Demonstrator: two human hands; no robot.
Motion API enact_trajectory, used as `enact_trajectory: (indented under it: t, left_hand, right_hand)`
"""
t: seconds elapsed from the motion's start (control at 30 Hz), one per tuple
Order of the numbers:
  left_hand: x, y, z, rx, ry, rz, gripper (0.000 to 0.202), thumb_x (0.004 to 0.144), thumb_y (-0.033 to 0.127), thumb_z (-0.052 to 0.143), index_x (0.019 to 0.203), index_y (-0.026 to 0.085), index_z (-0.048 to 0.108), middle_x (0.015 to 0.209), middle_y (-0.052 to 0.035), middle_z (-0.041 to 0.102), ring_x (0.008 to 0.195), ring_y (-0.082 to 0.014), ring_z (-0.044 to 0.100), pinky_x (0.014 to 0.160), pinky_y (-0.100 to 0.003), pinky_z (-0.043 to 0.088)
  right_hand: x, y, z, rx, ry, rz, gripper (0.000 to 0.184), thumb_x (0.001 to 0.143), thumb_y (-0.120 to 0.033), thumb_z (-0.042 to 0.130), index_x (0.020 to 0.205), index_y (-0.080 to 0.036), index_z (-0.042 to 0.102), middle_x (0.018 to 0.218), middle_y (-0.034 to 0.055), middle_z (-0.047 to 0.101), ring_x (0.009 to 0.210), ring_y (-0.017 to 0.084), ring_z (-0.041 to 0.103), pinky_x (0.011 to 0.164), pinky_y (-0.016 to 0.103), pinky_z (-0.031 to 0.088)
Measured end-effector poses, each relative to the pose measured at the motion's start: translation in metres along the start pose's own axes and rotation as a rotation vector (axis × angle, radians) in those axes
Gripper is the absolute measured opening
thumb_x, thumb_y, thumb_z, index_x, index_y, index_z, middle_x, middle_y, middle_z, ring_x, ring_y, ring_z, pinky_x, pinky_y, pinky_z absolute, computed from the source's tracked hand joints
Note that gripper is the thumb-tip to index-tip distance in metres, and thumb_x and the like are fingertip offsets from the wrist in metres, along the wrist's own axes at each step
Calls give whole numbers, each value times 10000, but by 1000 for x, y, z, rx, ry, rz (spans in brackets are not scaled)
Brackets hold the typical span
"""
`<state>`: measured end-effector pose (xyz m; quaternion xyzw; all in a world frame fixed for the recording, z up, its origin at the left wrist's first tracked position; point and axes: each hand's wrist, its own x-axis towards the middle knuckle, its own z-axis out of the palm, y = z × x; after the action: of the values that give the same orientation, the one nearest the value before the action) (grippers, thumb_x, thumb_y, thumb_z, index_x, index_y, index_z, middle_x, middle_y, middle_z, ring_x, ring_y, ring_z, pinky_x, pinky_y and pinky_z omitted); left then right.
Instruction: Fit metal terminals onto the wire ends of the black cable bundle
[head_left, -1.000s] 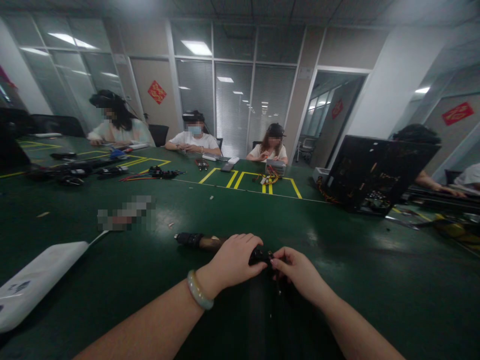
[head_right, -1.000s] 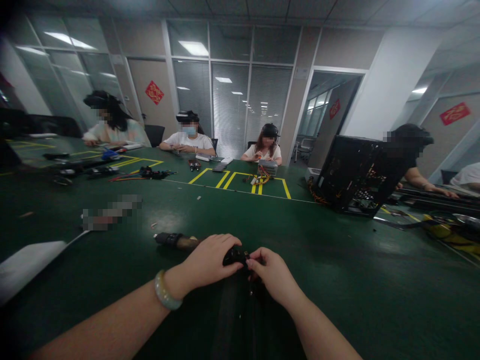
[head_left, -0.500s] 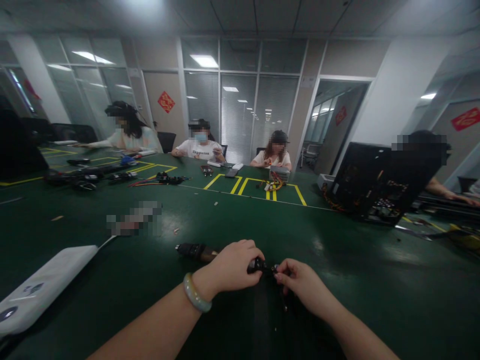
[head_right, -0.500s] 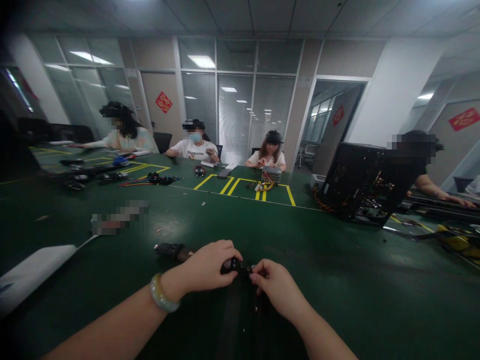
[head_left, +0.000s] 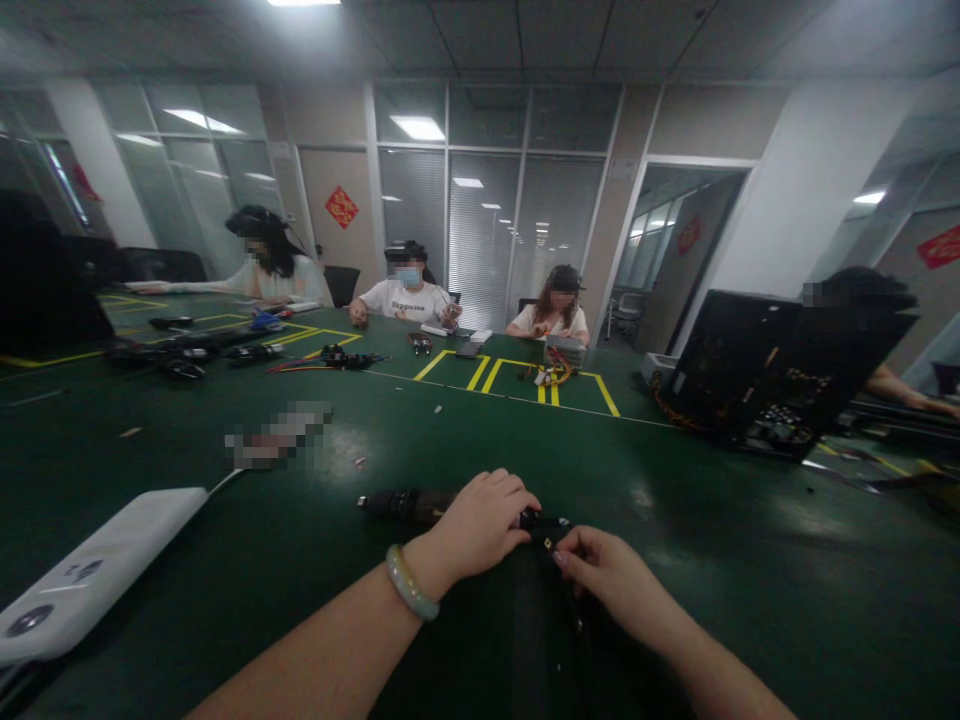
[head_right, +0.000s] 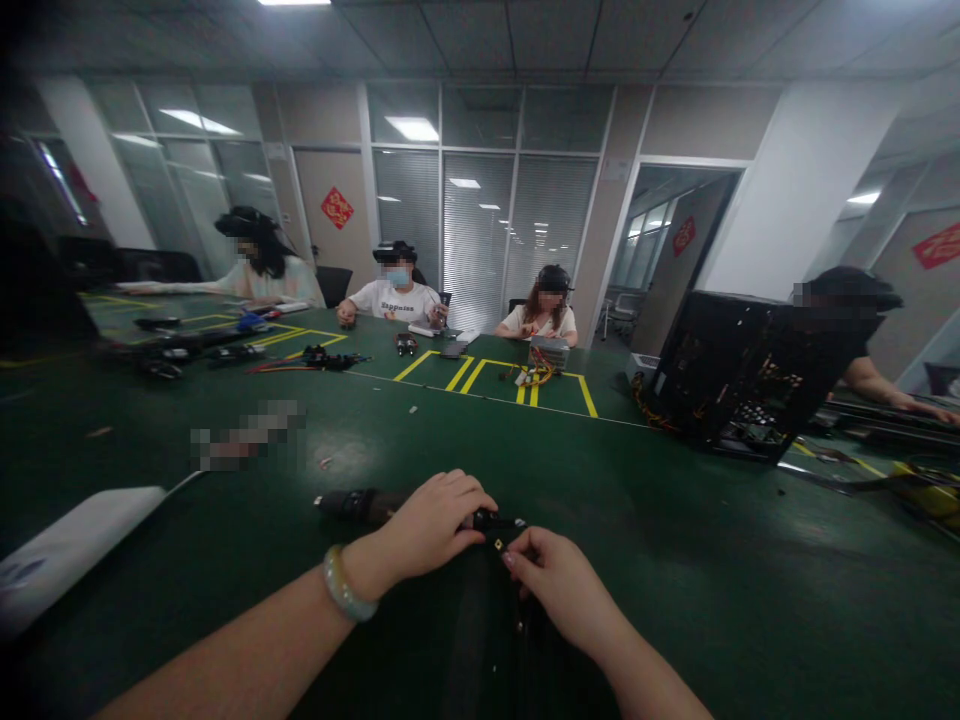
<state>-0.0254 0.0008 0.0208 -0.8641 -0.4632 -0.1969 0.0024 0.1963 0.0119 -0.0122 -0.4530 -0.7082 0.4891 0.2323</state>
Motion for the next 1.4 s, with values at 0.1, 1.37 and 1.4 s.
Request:
enact_trajectory:
  t: [0.1, 1.37, 1.4]
  left_hand:
    - [1, 4, 0, 34, 8, -25, 268, 839, 275, 694, 1087, 248, 596, 1058, -26, 578, 1030, -226, 507, 862, -348, 392]
    - [1, 25, 14, 51, -15, -51, 126, 836, 233, 578, 953, 200, 611, 959, -38, 590, 940, -221, 519, 792, -350, 407]
    - [1, 24, 14, 54, -12, -48, 126, 839, 232, 577, 957, 200, 610, 957, -36, 590, 941, -220, 518, 794, -350, 407]
  right_hand:
    - [0, 0, 0, 0, 5, -11, 187, 855, -352, 590, 854, -167, 618, 754, -5, 621, 612, 131, 591, 563, 216, 444]
    - [3, 9, 0, -103, 29, -10, 131, 847, -293, 587, 849, -168, 626, 707, -13, 617, 577, 113, 565, 507, 178, 409]
    - [4, 9, 0, -118, 47, -20, 137, 849, -300, 590, 857, -170, 631, 720, -11, 623, 592, 116, 567, 515, 181, 409]
